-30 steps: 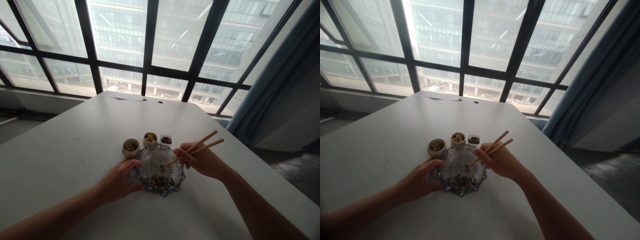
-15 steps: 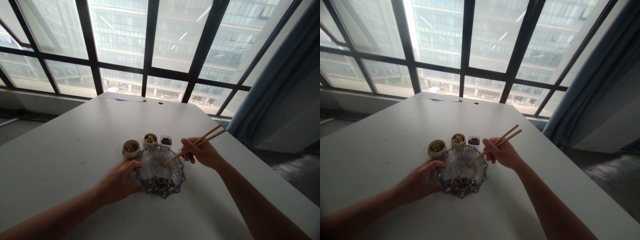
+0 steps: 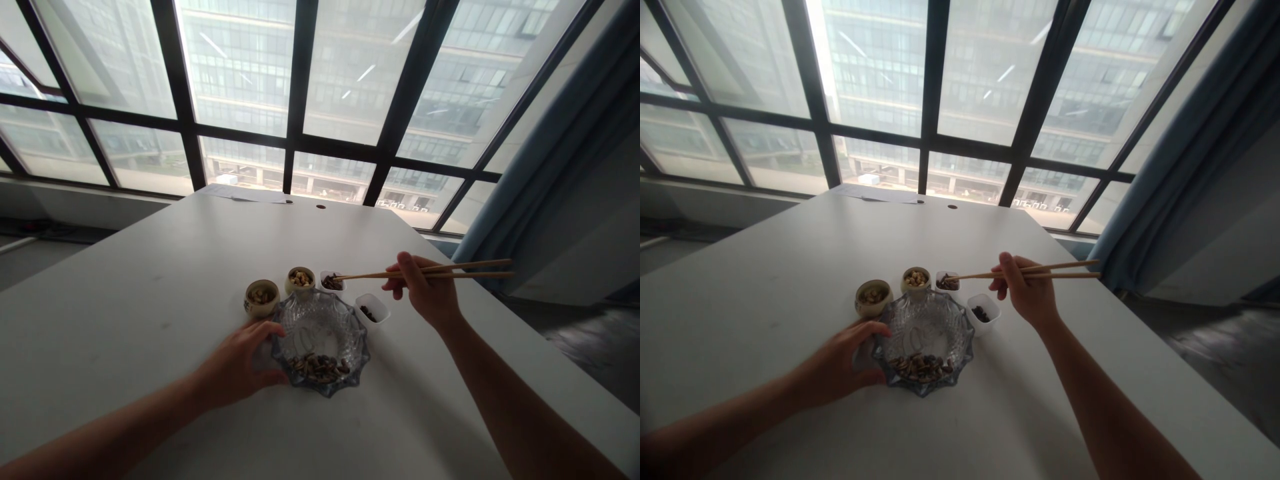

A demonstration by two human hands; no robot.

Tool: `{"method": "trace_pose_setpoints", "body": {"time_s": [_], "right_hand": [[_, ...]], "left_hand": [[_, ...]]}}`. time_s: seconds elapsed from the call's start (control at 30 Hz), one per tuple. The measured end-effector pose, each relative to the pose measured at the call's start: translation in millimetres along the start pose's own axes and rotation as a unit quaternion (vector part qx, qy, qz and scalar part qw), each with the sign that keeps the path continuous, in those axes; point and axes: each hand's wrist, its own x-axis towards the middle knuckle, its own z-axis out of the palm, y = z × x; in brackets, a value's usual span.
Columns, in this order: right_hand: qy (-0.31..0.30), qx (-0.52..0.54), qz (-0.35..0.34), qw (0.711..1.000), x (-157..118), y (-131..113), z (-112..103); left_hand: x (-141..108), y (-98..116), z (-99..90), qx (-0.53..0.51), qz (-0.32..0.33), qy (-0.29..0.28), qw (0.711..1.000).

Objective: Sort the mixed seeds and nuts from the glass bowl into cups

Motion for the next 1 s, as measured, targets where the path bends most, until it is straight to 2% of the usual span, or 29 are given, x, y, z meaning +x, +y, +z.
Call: {"method": "trace_pose_setpoints", "body": {"time_s": [0.07,0.27,0.4,0.47,0.57,0.6,0.67,0.77,0.9,1.0], "right_hand": [[-0.013,-0.048,-0.035,0.998,-3.2,-1.2,1.4],[-0.058,-0.111,-0.05,0.991,-3.6,0.9,4.0],[-0.055,-0.052,-0.041,0.996,-6.9,-13.3,3.4],[-0.135,-0.014,0.009,0.991,-11.1,-23.8,3.4],[-0.326,-0.018,0.114,0.938,-19.0,-35.2,6.1],[-0.37,-0.026,0.138,0.918,-21.7,-36.9,8.0],[-0.412,-0.037,0.158,0.897,-26.3,-37.4,13.3],[-0.404,-0.038,0.134,0.904,-31.1,-34.8,22.2],[-0.352,-0.04,0.083,0.932,-33.5,-33.8,27.0],[-0.328,-0.023,0.088,0.94,-34.3,-35.8,25.2]], "left_hand": [[0.1,0.4,-0.3,0.0,0.0,-0.001,1.0],[0.4,1.9,-1.8,-0.001,0.0,-0.007,1.0],[-0.3,-1.6,0.8,0.0,0.005,-0.002,1.0],[-0.5,-3.2,2.4,-0.003,0.01,0.004,1.0],[-0.1,-2.5,2.3,-0.006,0.008,0.006,1.0],[0.1,-1.5,1.5,-0.006,0.006,0.003,1.0],[0.5,1.1,-0.7,-0.004,0.006,-0.003,1.0],[0.8,2.7,-2.5,-0.006,0.011,-0.004,1.0],[0.2,-2.2,0.9,-0.012,0.017,0.003,1.0],[-0.7,-5.8,3.6,-0.012,0.023,0.006,1.0]]}}
